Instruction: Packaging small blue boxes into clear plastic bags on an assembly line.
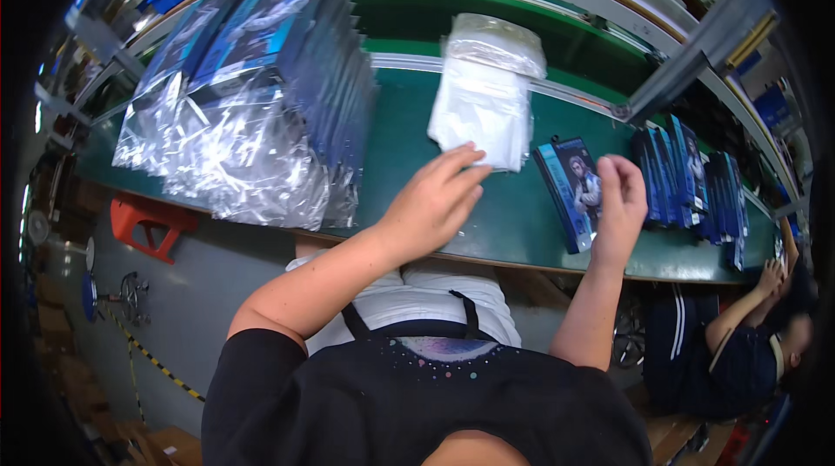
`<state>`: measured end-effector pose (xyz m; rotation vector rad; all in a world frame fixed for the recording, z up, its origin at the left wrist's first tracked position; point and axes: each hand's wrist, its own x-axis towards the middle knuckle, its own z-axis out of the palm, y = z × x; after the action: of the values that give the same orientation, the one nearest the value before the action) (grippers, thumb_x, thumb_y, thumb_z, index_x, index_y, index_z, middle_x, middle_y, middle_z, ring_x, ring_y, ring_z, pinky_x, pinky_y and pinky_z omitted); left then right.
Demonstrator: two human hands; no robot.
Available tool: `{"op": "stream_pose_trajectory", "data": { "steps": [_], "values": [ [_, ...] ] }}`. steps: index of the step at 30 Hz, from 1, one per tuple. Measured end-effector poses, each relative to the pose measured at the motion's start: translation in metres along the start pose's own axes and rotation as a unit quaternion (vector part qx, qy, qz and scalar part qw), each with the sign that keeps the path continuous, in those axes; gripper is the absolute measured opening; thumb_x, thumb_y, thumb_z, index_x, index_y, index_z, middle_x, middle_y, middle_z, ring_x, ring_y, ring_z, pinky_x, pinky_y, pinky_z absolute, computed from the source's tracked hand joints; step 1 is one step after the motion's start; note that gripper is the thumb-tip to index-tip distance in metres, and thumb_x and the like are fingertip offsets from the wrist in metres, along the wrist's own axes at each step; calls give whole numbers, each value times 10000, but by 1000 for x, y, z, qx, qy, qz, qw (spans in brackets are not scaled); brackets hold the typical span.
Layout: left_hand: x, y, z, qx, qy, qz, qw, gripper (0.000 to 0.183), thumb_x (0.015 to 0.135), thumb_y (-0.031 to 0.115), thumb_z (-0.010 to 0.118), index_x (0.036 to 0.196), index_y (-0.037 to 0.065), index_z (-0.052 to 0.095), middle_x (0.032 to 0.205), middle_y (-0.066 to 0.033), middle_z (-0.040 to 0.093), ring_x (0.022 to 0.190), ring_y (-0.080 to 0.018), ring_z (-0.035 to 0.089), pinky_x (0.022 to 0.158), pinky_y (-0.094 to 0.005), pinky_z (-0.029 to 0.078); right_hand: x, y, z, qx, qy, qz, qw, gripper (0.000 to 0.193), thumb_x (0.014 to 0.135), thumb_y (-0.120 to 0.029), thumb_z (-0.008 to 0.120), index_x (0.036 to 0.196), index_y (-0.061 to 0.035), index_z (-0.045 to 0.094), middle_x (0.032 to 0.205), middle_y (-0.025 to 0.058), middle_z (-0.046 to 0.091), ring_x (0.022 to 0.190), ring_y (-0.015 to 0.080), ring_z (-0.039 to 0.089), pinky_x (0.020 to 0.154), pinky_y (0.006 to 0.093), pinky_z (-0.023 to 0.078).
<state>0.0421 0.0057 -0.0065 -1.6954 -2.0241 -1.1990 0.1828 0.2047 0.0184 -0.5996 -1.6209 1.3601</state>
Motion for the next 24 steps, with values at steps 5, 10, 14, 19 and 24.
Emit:
{"op": "stream_pose_trajectory", "data": {
  "steps": [5,10,14,19,24],
  "values": [
    [17,-29,20,166,-27,-8,986,400,734,-15,631,1123,76,612,1254,-124,541,1224,-344,457,1016,-470,347,18,41,-26,-553,-117,-109,817,925,602,-500,797,1313,-18,452,1273,220,487,1186,385,450,990,443,355],
    [23,-49,22,159,-90,-12,983,283,751,20,637,1016,109,680,1072,-32,626,1067,-226,549,904,-394,389,6,45,-23,-491,-108,-85,860,790,600,-374,814,1248,-31,518,1219,178,527,1132,337,492,979,423,376],
    [27,-42,7,153,-109,-3,982,239,751,26,633,972,98,691,984,-31,636,997,-226,567,899,-383,385,-2,33,-18,-285,-52,-45,956,728,631,-319,817,1208,2,512,1170,154,541,1055,276,537,914,383,431],
    [29,-58,0,172,-162,-21,972,217,742,-9,626,937,63,688,949,-77,634,896,-253,584,843,-366,426,3,21,-17,282,-179,179,925,618,858,-442,605,1223,36,462,1031,175,580,842,222,608,644,315,523],
    [30,-56,-1,57,-72,-51,994,176,784,-25,609,946,12,666,885,-129,620,822,-288,586,740,-345,477,-15,34,-8,415,-211,276,841,568,958,-484,407,1181,32,489,871,146,580,660,162,570,459,285,473]
  ]
}}
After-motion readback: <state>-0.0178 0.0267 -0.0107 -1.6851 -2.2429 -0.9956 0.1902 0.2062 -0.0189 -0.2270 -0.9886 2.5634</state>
